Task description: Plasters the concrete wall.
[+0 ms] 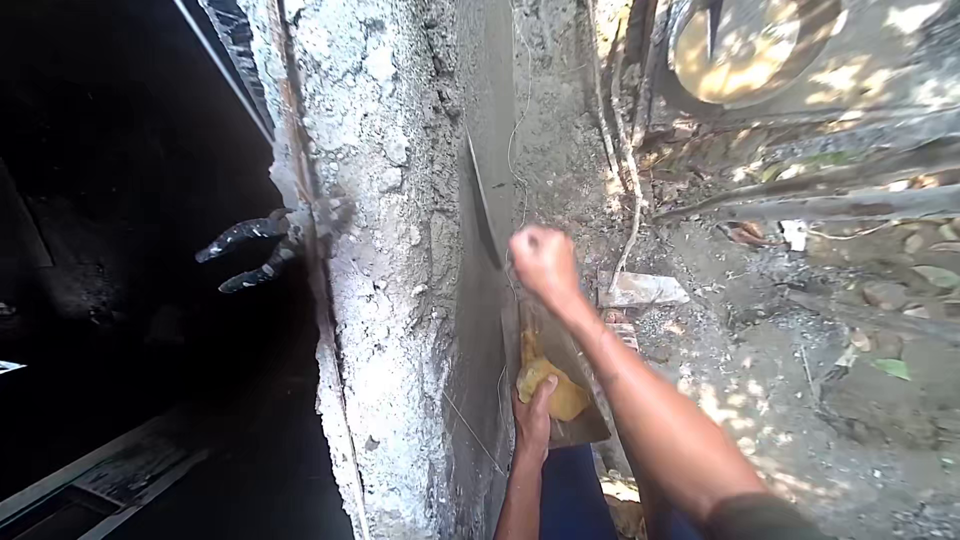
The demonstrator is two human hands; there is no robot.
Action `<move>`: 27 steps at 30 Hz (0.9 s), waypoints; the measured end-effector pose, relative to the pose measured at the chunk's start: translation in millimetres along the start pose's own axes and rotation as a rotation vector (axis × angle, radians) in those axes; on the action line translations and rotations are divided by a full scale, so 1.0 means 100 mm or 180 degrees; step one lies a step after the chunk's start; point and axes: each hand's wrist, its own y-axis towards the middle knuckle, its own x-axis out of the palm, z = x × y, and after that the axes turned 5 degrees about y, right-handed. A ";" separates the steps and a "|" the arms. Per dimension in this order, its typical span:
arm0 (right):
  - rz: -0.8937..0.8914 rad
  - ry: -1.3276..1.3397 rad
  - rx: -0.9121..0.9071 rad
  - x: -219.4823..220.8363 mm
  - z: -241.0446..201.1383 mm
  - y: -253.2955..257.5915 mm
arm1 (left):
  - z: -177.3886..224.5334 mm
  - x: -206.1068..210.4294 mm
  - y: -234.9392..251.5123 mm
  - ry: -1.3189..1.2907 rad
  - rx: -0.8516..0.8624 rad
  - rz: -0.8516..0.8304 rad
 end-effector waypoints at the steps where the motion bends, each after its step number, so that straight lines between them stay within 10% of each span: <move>1: 0.0034 -0.0037 0.0035 -0.05 -0.05 0.17 | -0.01 -0.02 -0.01 0.0051 -0.0035 0.0007; 16: 0.0114 -0.0167 0.0018 0.02 0.07 -0.28 | 0.01 0.05 0.07 0.0004 0.0083 -0.0069; 22: 0.0161 -0.0126 0.0011 -0.11 -0.26 0.53 | 0.03 0.02 0.04 -0.0006 0.0076 -0.0099; 27: -0.0078 -0.0106 0.0062 -0.02 0.18 -0.14 | 0.14 0.10 0.08 -0.0014 0.0051 -0.0138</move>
